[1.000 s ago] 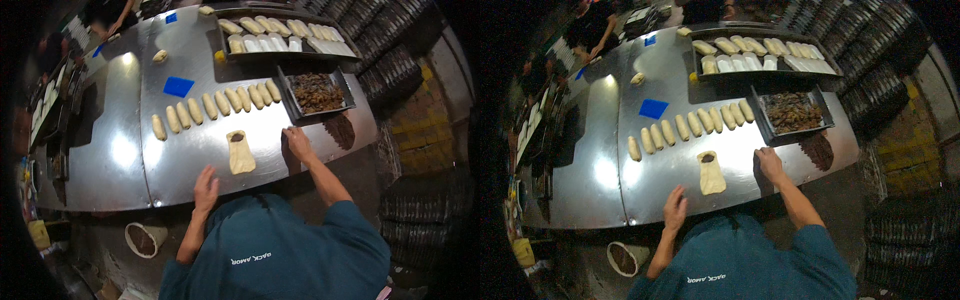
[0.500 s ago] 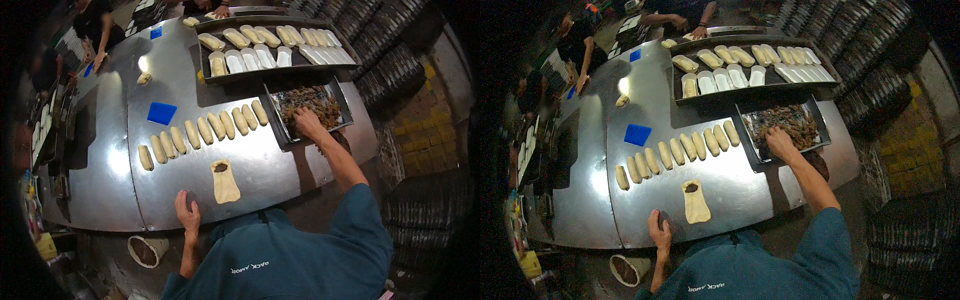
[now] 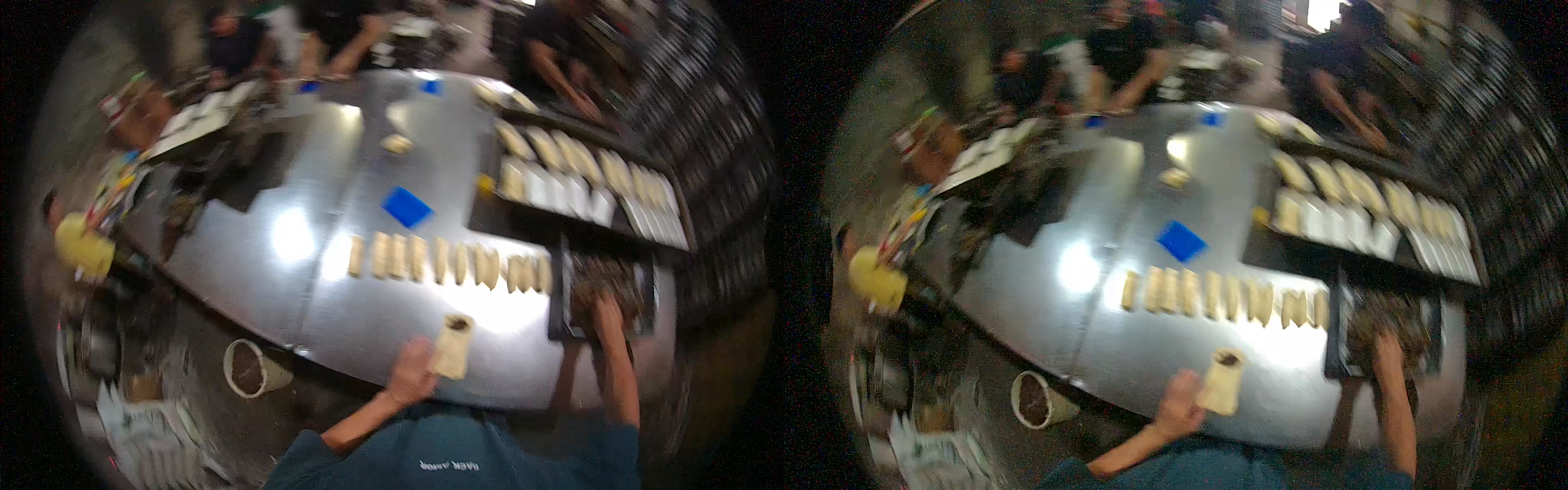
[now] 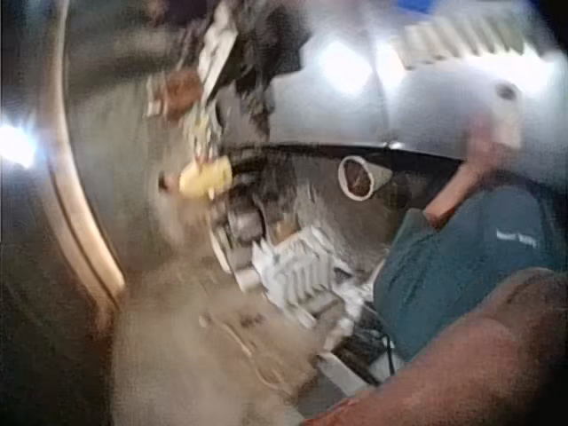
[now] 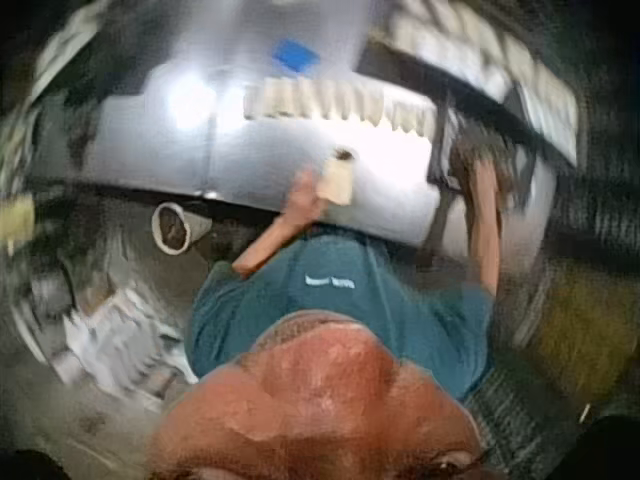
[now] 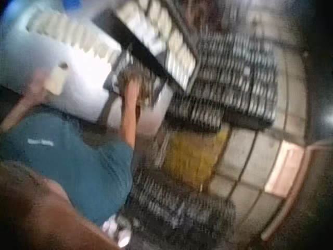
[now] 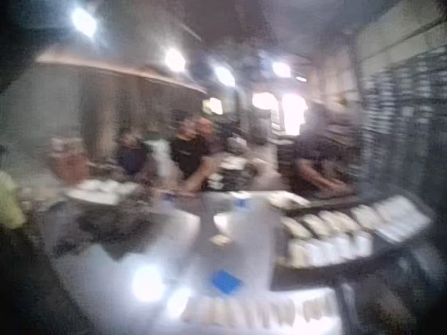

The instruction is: The person flattens dough pieces, adds a filling, rolls them into logs, and places them into white paper liners on a tray. The person also arranges empty liners on trays and moves filled trays aside.

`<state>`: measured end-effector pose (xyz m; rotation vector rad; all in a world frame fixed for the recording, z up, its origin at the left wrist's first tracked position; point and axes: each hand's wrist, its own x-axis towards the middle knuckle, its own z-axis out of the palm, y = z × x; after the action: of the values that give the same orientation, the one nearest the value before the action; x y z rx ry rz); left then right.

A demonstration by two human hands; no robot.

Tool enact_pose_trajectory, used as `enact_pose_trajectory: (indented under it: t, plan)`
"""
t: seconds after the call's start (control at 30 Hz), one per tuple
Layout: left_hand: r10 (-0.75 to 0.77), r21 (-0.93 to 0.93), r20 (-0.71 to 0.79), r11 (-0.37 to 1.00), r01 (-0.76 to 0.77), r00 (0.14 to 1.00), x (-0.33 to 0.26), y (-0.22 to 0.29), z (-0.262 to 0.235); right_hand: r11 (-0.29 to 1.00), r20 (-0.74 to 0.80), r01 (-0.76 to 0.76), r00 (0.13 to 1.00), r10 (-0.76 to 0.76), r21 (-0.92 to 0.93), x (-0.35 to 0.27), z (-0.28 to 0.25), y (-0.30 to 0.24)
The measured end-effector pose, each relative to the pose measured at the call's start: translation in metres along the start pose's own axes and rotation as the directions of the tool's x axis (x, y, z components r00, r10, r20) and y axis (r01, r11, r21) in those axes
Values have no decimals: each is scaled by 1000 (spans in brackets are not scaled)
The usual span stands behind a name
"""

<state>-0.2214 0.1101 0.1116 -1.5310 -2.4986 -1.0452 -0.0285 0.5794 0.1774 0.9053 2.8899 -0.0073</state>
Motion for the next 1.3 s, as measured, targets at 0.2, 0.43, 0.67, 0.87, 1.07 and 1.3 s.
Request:
enact_pose_trajectory:
  t: [0.2,0.43,0.67,0.87,1.07,1.3]
  plan:
    - [89,21,64,996,-91,994,-17,22,1,883,14,-241,966,257,403,10,7,13]
    - [10,39,1,999,-10,1000,-20,17,-3,865,-166,-182,943,289,468,8,18,50]
    - [156,108,298,975,-195,942,-24,30,20,630,-325,26,873,364,776,13,16,78]
    - [159,138,313,968,-211,936,-25,32,17,788,-339,-94,867,365,608,3,9,81]
    - [163,165,395,956,-244,904,-23,30,15,129,-24,-50,859,511,990,-10,-39,-3]
    - [188,-76,458,982,-172,869,-27,23,14,121,63,-69,997,55,990,-10,-33,-192]
